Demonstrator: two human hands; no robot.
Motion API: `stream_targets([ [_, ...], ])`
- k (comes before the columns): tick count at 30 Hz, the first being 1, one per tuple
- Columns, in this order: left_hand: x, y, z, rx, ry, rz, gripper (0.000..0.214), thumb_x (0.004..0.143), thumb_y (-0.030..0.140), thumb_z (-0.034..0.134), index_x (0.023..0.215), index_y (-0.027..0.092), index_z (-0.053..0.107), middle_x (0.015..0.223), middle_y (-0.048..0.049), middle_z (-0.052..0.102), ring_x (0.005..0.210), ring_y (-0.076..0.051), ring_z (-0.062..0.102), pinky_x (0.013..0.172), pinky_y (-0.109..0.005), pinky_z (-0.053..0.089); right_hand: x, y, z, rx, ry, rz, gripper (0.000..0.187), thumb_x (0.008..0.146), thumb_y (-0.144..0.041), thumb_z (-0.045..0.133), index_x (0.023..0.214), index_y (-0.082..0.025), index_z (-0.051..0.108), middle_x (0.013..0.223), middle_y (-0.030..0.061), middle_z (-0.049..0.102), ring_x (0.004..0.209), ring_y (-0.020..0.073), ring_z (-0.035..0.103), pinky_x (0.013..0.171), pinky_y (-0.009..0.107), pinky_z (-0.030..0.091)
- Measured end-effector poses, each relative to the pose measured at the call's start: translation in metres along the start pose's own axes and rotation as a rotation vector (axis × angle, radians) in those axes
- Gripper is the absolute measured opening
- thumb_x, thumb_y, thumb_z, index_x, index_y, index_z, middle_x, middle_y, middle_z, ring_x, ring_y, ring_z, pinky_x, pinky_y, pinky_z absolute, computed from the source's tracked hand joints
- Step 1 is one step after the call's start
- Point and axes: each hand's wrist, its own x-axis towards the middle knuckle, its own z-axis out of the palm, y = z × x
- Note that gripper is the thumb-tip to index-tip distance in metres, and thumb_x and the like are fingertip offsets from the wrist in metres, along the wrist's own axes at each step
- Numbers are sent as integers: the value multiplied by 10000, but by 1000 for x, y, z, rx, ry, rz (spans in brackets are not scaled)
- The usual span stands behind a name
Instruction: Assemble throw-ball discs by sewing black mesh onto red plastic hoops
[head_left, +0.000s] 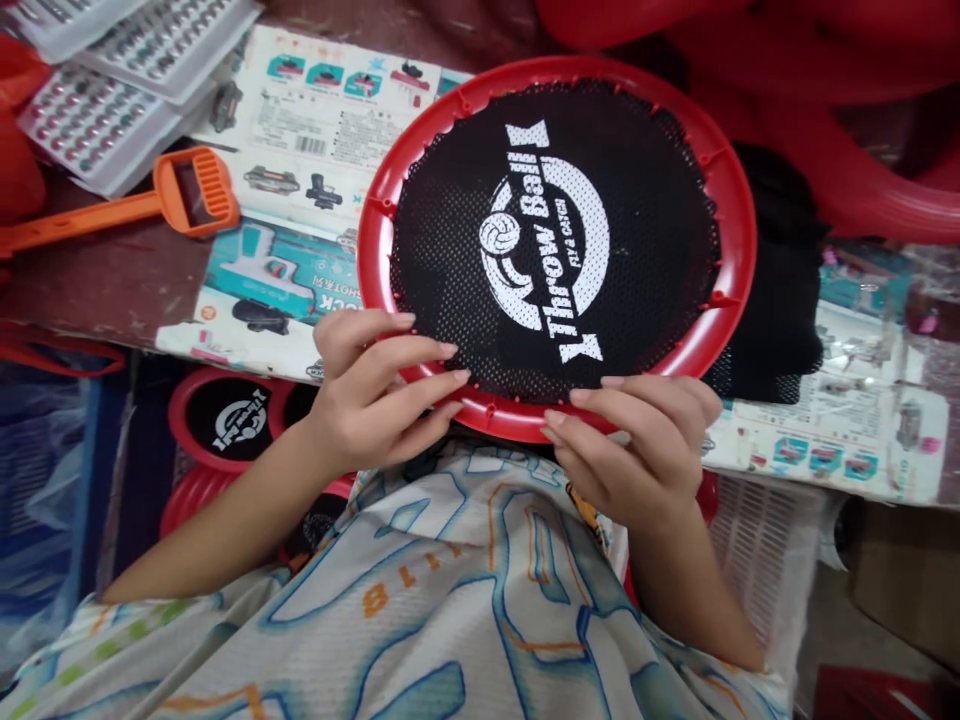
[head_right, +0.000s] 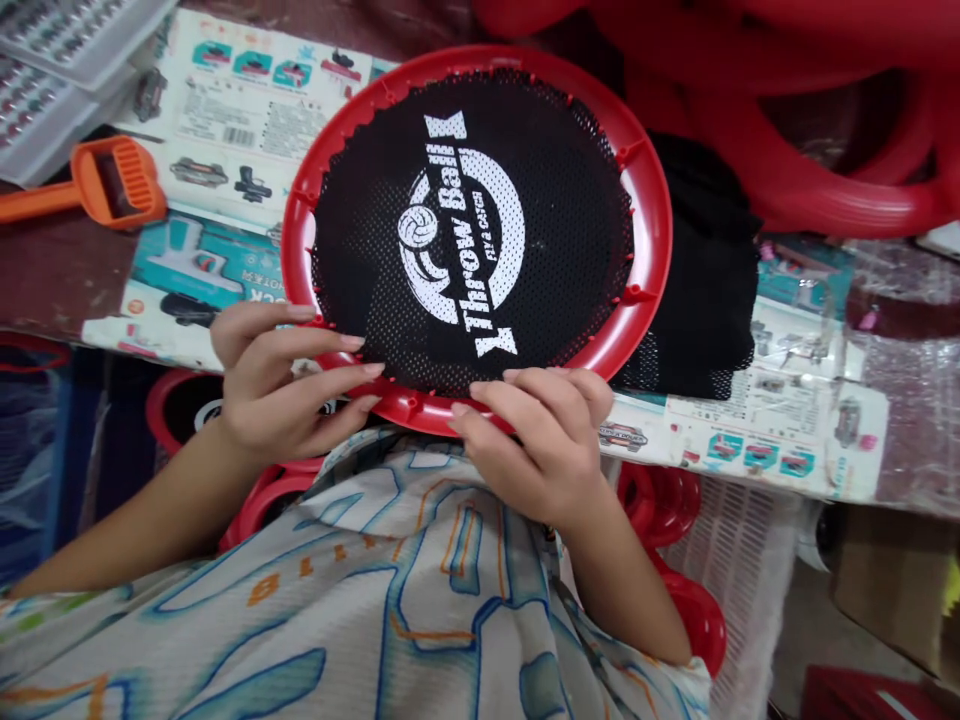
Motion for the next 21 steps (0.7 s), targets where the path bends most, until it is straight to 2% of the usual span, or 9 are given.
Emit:
stream_targets([
  [3, -11, 7, 2, -1, -34, -6, 330, 756, 221, 744, 1073, 251, 661, 1026, -78, 688, 1023, -282, 586, 848, -455, 498, -9, 2, -3, -64, 28, 85, 177, 764, -211, 763, 916, -236, 675, 915, 26, 668, 905, 218, 606, 824, 413, 484],
  [7, -21, 11, 7, 5, -57, -12, 341, 784, 203, 687, 1118, 264, 649, 1084, -79, 694, 1068, -298, 595, 871, -478, 505, -19, 2, -2, -93, 8, 116, 165, 801, -246, 732, 960, -244, 687, 989, 42, 680, 999, 241, 588, 853, 423, 474],
  [10, -23, 10, 9, 10, -50, 6, 356, 774, 210, 700, 1122, 272, 655, 1084, -81, 697, 1066, -304, 594, 869, -480, 500, -21, 1, -1, -77, -5, 111, 167, 817, -225, 712, 979, -263, 695, 1027, 31, 690, 1030, 236, 578, 872, 419, 454],
  [15, -26, 5, 9, -2, -28, 57, 338, 765, 224, 710, 1100, 252, 670, 1095, -94, 687, 1085, -306, 579, 882, -475, 486, -16, 1, -8, -103, -70, 57, 180, 810, -244, 743, 984, -233, 698, 1008, 19, 724, 1056, 232, 568, 918, 418, 427],
  [18, -28, 6, 10, -4, -35, 85, 345, 764, 242, 715, 1105, 264, 675, 1115, -82, 681, 1097, -306, 566, 906, -472, 470, -13, 0, -12, -95, -136, -7, 126, 817, -303, 747, 912, -233, 699, 1031, 5, 733, 1061, 231, 556, 928, 417, 415],
  [21, -27, 10, 12, -22, -48, 58, 326, 752, 225, 731, 1073, 269, 696, 1109, -85, 688, 1140, -319, 533, 925, -477, 448, -15, -4, -13, -63, -202, -11, 182, 840, -397, 715, 868, -218, 697, 1098, 27, 722, 1072, 248, 560, 933, 433, 412],
])
